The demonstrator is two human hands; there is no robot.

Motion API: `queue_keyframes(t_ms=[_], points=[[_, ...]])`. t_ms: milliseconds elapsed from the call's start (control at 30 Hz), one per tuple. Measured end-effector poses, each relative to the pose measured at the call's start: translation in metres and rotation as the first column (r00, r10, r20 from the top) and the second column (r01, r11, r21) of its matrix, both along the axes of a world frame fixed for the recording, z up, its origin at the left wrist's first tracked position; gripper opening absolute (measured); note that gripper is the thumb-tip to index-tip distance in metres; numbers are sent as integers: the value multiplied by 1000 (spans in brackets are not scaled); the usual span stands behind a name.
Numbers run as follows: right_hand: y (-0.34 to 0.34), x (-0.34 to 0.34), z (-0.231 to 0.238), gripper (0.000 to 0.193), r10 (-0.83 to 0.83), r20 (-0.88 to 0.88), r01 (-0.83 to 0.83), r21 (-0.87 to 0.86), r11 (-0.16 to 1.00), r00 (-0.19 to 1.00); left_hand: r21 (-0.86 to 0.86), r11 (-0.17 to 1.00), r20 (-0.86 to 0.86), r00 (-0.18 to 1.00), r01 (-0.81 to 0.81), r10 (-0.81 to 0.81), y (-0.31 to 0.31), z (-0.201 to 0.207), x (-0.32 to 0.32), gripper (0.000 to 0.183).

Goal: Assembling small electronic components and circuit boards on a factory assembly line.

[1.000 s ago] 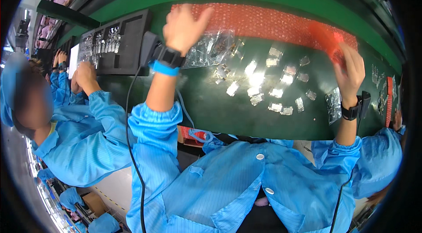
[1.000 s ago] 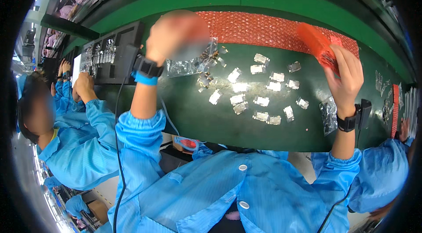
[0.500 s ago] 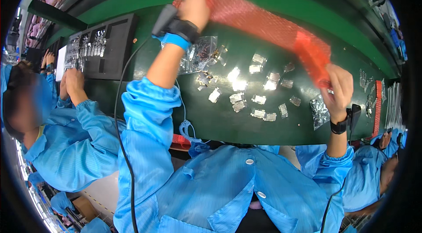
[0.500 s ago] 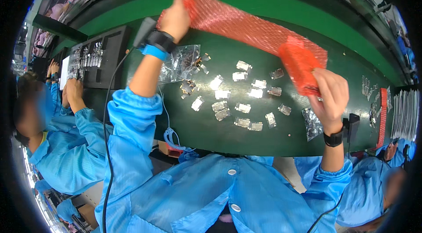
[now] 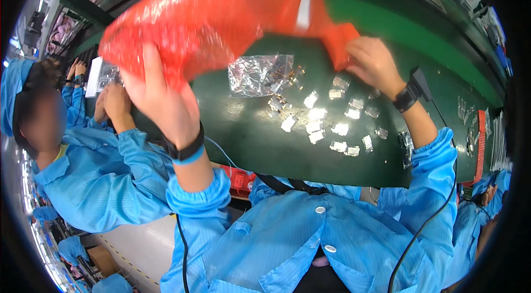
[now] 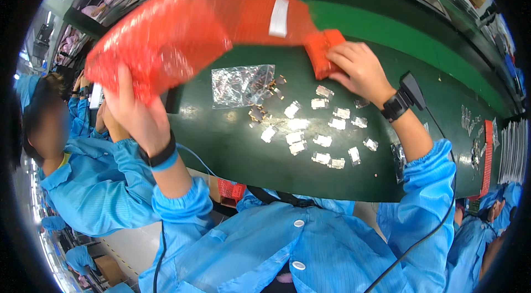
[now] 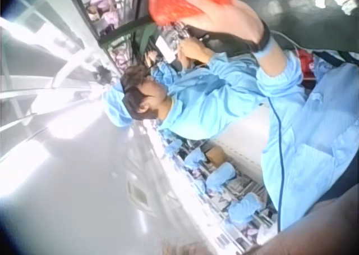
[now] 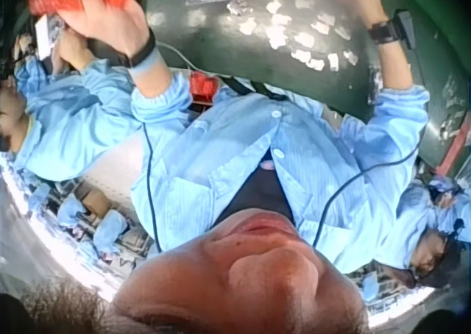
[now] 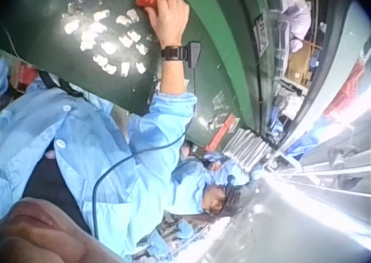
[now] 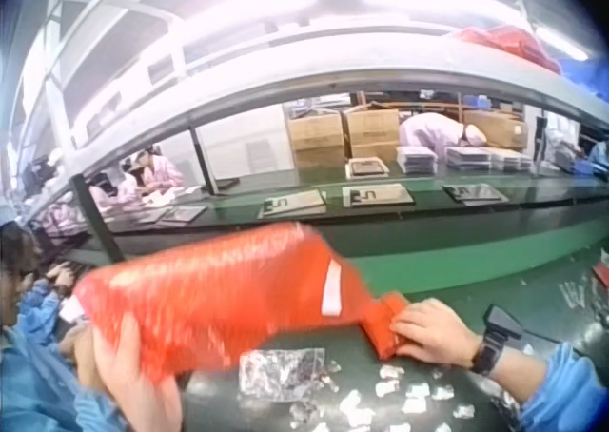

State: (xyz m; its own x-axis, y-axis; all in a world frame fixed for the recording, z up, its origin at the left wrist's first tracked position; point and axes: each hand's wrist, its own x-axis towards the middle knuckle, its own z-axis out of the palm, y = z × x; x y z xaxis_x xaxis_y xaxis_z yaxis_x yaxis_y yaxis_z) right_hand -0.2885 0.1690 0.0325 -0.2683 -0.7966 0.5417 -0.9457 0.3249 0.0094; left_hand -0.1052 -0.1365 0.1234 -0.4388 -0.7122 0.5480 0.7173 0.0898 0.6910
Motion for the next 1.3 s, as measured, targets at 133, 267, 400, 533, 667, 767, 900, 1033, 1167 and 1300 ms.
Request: queue_keyframes(t_ms=[133,267,400,533,667,767,900,1033,1167,1300], points=[[-3,16,12,53,-81,164,64,108,992,983,138,988,-63,996,66,-58,0,-25,42,35],[-72,74,68,97,44,278,-34,-40,999,960,233,947,-168,968,221,-185,10,-42,51,37],[-132,81,22,75,81,286,-84,-3,996,955,321,856,-279,904,406,-324,13,-45,52,36],[-163,53,31,19,313,430,-231,-234,944,847,506,515,-449,721,692,-528,-4,-58,79,36],[-160,75,111,27,367,529,-139,-420,897,765,436,454,-489,628,777,-606,-9,-63,106,41],[-169,139,115,25,400,650,-173,-385,906,646,235,550,-462,590,801,-662,6,-85,116,43],[-178,225,46,24,660,608,-369,-547,751,442,446,612,-304,754,653,-582,41,-133,156,46],[-151,282,-1,29,415,893,-364,-334,869,172,515,715,86,801,474,-593,45,-168,242,46],[-138,300,-13,28,205,927,-364,-81,928,315,959,85,-229,912,272,-339,52,-262,314,39],[-116,284,-10,25,121,932,-341,2,940,341,803,422,577,727,-421,-373,50,-467,341,30]])
